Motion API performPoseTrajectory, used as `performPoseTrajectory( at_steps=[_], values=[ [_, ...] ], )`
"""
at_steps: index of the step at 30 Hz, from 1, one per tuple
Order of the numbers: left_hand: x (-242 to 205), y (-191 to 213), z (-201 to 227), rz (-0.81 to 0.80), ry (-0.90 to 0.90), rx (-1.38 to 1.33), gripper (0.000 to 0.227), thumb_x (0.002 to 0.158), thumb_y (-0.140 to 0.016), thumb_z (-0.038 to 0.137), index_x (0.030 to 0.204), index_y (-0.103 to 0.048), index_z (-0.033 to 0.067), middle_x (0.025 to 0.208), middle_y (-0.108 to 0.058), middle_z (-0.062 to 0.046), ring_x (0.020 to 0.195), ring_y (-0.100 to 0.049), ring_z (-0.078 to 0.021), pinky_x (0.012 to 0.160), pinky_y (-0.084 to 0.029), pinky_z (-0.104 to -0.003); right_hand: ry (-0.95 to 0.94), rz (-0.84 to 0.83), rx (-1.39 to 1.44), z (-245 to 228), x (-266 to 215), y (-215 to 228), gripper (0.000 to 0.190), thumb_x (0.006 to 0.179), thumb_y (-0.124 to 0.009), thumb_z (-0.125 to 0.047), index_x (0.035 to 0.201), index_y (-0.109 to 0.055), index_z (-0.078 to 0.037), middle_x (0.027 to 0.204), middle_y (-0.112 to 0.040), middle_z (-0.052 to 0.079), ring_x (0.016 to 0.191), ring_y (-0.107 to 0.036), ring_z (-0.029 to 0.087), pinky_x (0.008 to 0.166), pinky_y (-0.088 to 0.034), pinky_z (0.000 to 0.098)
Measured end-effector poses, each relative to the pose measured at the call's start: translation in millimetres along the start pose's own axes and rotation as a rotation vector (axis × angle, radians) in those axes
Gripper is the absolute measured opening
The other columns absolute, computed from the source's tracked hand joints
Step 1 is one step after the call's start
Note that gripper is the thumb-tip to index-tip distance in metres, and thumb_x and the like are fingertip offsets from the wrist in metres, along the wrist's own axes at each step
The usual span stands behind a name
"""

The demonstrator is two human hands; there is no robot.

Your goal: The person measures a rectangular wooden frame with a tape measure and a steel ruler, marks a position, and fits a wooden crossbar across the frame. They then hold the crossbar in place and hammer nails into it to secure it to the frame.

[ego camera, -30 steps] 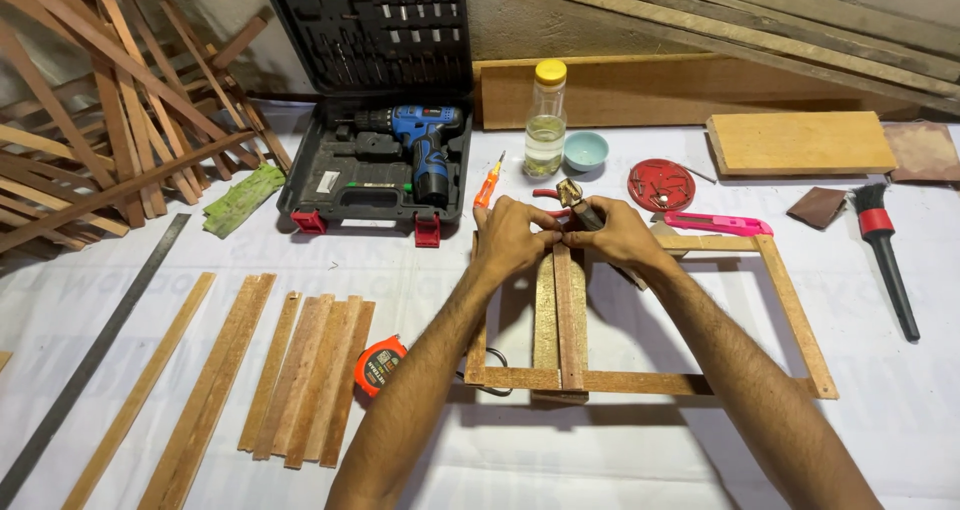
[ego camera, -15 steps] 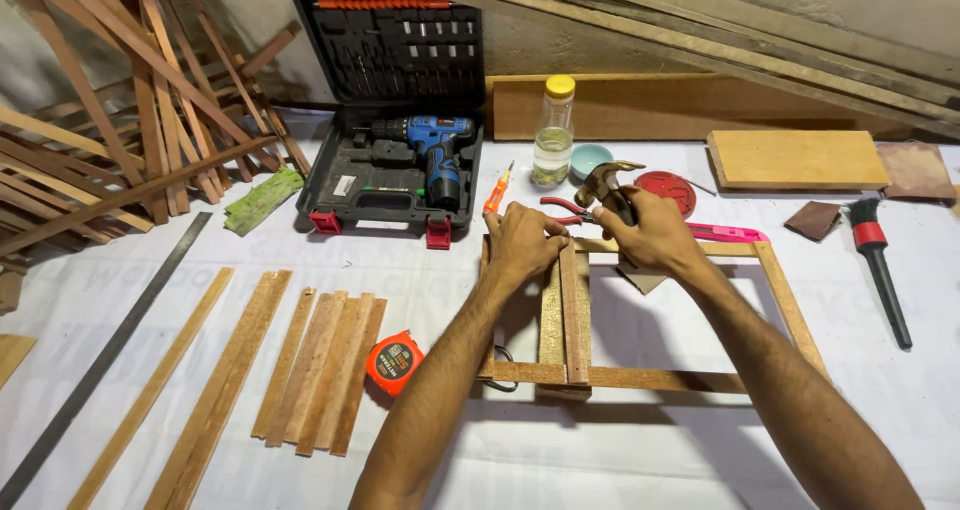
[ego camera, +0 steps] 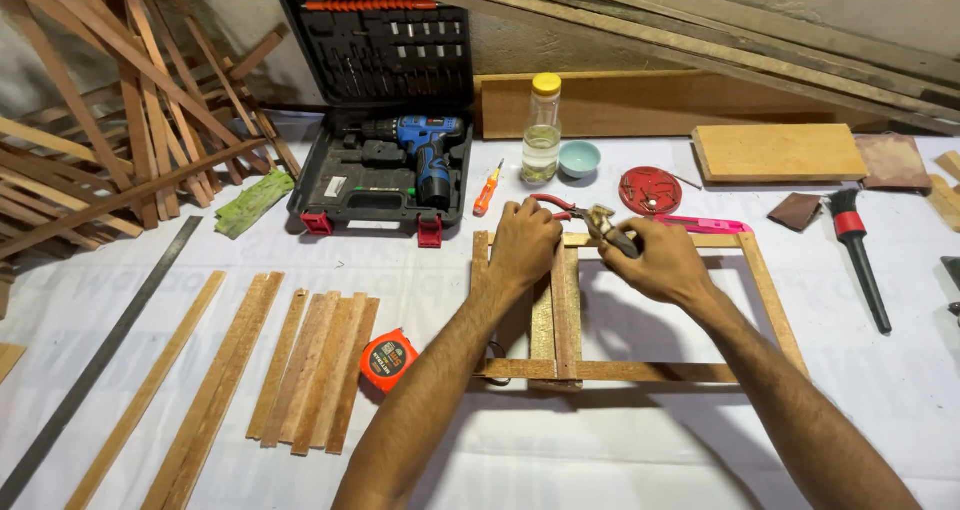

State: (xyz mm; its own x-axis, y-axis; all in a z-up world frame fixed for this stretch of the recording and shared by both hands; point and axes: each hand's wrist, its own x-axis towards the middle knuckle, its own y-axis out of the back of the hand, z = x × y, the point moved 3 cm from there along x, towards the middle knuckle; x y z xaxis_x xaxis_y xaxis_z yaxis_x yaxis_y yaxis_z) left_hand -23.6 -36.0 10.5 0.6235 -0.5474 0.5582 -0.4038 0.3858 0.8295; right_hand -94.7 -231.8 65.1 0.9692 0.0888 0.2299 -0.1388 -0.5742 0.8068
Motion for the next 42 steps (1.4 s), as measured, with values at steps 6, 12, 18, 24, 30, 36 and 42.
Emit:
performPoseTrajectory(
  at_steps=[6, 12, 18, 24, 30, 36, 42],
  values=[
    [-2.9, -28.6, 2.0, 0.051, -0.144, 0.146, 0.01, 0.083, -0.066, 0.002, 0.075, -0.072, 0.0028, 0.078, -0.072, -0.014, 0.079, -0.067, -0.0247, 0.078, -0.05, -0.04, -0.027, -0.123, -0.101, 37.3, -47.4, -5.2, 0.034, 0.078, -0.077, -0.034, 0.099, -0.078, -0.008, 0.082, -0.078, 0.014, 0.07, -0.076, 0.026, 0.069, -0.061, 0.0401],
    [7.6, 8.1, 12.3, -0.18, 0.128, 0.024, 0.011, 0.082, -0.065, 0.003, 0.076, -0.073, 0.0043, 0.074, -0.073, -0.013, 0.08, -0.067, -0.026, 0.08, -0.045, -0.045, 0.032, -0.171, -0.218, 51.4, -56.3, -25.4, 0.052, 0.079, -0.08, -0.044, 0.115, -0.063, -0.011, 0.11, -0.068, 0.015, 0.1, -0.068, 0.032, 0.084, -0.056, 0.044],
    [-3.0, -7.9, 25.9, 0.034, -0.004, 0.33, 0.01, 0.083, -0.068, 0.012, 0.082, -0.075, 0.0061, 0.081, -0.075, -0.012, 0.091, -0.067, -0.0239, 0.082, -0.045, -0.046, 0.123, -0.229, -0.303, 57.0, -46.1, -35.3, 0.061, 0.079, -0.081, -0.049, 0.117, -0.058, -0.008, 0.112, -0.064, 0.015, 0.102, -0.063, 0.034, 0.088, -0.053, 0.0466],
    [-8.8, -10.0, 28.6, 0.081, 0.04, 0.315, 0.009, 0.085, -0.067, 0.011, 0.081, -0.075, 0.0061, 0.083, -0.074, -0.011, 0.093, -0.066, -0.0243, 0.079, -0.045, -0.046, 0.055, -0.274, -0.255, 66.8, -50.6, -44.6, 0.057, 0.085, -0.079, -0.048, 0.119, -0.059, -0.007, 0.111, -0.063, 0.017, 0.103, -0.062, 0.034, 0.089, -0.053, 0.0458],
    [-8.3, -6.8, 29.8, 0.058, 0.028, 0.337, 0.009, 0.083, -0.068, 0.011, 0.083, -0.075, 0.0054, 0.082, -0.073, -0.01, 0.093, -0.064, -0.0239, 0.082, -0.046, -0.044, 0.244, 0.031, 0.04, 1.9, -64.7, -40.5, 0.045, 0.091, -0.073, -0.035, 0.127, -0.066, -0.008, 0.114, -0.068, 0.014, 0.111, -0.061, 0.032, 0.098, -0.051, 0.0439],
    [-8.3, -5.2, 14.0, 0.099, 0.09, 0.049, 0.011, 0.085, -0.073, 0.015, 0.085, -0.077, 0.0052, 0.086, -0.076, -0.009, 0.094, -0.064, -0.0247, 0.082, -0.045, -0.042, 0.34, -0.013, 0.169, -13.8, -69.8, -71.0, 0.059, 0.088, -0.077, -0.039, 0.136, -0.064, -0.007, 0.147, -0.059, 0.014, 0.123, -0.057, 0.033, 0.107, -0.045, 0.0427],
    [-1.1, 22.4, -11.9, -0.153, 0.486, -0.461, 0.015, 0.084, -0.075, 0.024, 0.092, -0.083, 0.0127, 0.086, -0.079, -0.008, 0.083, -0.074, -0.0227, 0.084, -0.055, -0.039, 0.32, -0.025, 0.114, -19.6, -69.5, -67.8, 0.059, 0.086, -0.078, -0.041, 0.133, -0.067, -0.007, 0.146, -0.059, 0.012, 0.119, -0.058, 0.032, 0.104, -0.048, 0.0426]
  ],
)
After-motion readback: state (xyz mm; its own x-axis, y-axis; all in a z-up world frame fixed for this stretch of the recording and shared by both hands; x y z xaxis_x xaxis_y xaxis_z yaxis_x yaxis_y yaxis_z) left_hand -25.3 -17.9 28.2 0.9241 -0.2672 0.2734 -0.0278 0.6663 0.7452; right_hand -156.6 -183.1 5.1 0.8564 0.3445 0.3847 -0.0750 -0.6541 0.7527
